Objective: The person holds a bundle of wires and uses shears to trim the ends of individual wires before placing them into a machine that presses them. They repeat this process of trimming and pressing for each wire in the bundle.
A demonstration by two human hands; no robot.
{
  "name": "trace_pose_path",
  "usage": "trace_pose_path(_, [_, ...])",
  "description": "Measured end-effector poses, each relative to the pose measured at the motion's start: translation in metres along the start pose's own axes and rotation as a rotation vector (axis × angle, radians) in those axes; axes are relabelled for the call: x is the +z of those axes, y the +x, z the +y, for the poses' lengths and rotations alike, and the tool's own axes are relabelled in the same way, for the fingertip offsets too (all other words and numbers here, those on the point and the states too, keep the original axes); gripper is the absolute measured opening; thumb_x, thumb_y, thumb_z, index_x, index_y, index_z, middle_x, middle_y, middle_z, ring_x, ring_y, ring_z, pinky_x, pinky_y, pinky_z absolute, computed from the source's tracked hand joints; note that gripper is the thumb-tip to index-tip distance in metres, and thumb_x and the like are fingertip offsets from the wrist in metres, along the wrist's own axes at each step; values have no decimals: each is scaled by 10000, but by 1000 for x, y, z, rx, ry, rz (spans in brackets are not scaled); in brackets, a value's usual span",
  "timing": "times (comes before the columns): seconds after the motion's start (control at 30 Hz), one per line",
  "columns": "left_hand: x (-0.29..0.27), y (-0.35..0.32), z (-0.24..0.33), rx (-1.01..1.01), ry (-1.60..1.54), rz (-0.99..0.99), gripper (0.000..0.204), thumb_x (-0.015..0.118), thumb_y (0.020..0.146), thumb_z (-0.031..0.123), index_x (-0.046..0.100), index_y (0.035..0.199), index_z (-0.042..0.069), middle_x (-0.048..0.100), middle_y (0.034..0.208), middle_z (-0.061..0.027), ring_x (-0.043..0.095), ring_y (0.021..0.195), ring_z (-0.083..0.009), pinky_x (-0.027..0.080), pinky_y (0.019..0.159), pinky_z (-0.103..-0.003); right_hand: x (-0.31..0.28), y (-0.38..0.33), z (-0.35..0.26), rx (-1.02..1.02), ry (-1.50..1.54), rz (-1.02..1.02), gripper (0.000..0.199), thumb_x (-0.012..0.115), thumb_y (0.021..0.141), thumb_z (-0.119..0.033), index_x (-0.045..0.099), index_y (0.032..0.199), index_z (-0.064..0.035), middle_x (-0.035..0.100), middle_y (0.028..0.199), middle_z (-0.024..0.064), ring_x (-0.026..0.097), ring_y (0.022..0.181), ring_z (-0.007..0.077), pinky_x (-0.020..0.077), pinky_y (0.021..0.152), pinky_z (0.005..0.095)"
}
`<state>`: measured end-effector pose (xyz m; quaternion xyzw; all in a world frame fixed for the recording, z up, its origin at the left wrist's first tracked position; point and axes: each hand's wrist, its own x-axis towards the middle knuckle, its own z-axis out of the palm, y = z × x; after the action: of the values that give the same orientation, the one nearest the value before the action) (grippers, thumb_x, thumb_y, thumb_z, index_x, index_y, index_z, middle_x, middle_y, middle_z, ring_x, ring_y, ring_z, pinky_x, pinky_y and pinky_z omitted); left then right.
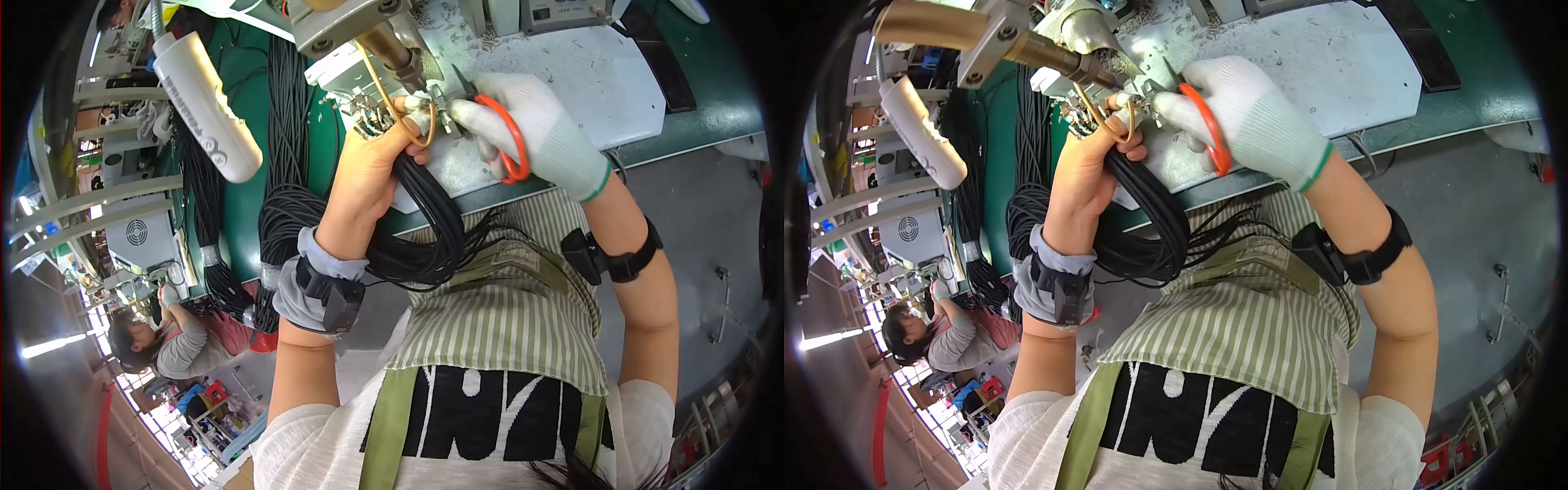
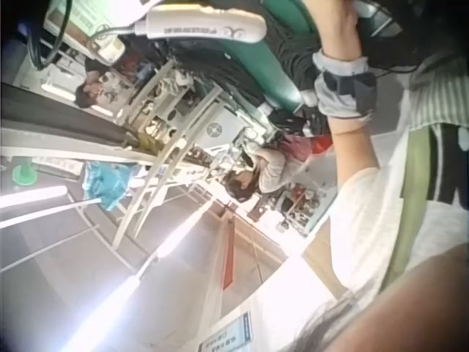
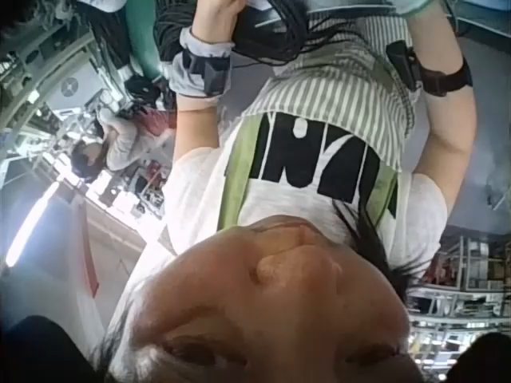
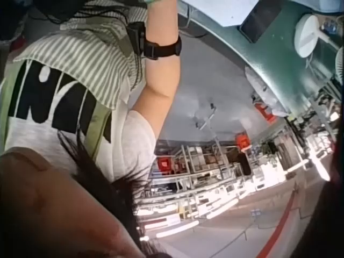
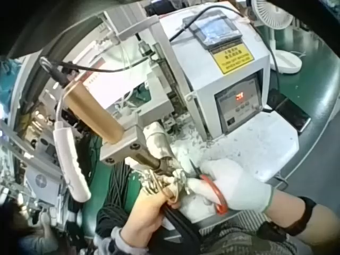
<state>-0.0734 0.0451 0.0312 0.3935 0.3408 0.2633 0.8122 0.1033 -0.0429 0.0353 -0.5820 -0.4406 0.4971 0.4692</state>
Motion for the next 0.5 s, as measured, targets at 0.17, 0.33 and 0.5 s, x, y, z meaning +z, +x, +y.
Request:
trace_pose_path(0.17, [-9, 14, 8, -23, 206, 42, 129, 619, 783, 2, 541, 883, 28, 532, 682, -26, 504, 572, -117, 435, 535, -270, 0, 23, -6, 105, 101, -82, 274, 562, 871, -241, 554, 745, 3, 536, 539, 54, 521, 419, 108, 400, 401, 235])
trace_pose_path(0.33, [-18, 28, 23, -73, 382, -42, 106, 632, 746, 6, 563, 826, 17, 551, 662, -28, 530, 570, -113, 450, 530, -260, -4, 30, -3, 100, 146, -154, 286, 570, 858, -249, 550, 727, 4, 539, 533, 61, 522, 415, 116, 400, 388, 248])
trace_pose_path(0.5, [-20, 29, 23, -68, 430, -74, 115, 637, 738, 14, 595, 844, -5, 578, 675, -36, 550, 585, -109, 456, 534, -249, -4, 31, -3, 72, 145, -143, 295, 573, 855, -242, 537, 697, 4, 524, 514, 62, 518, 403, 123, 402, 377, 255])
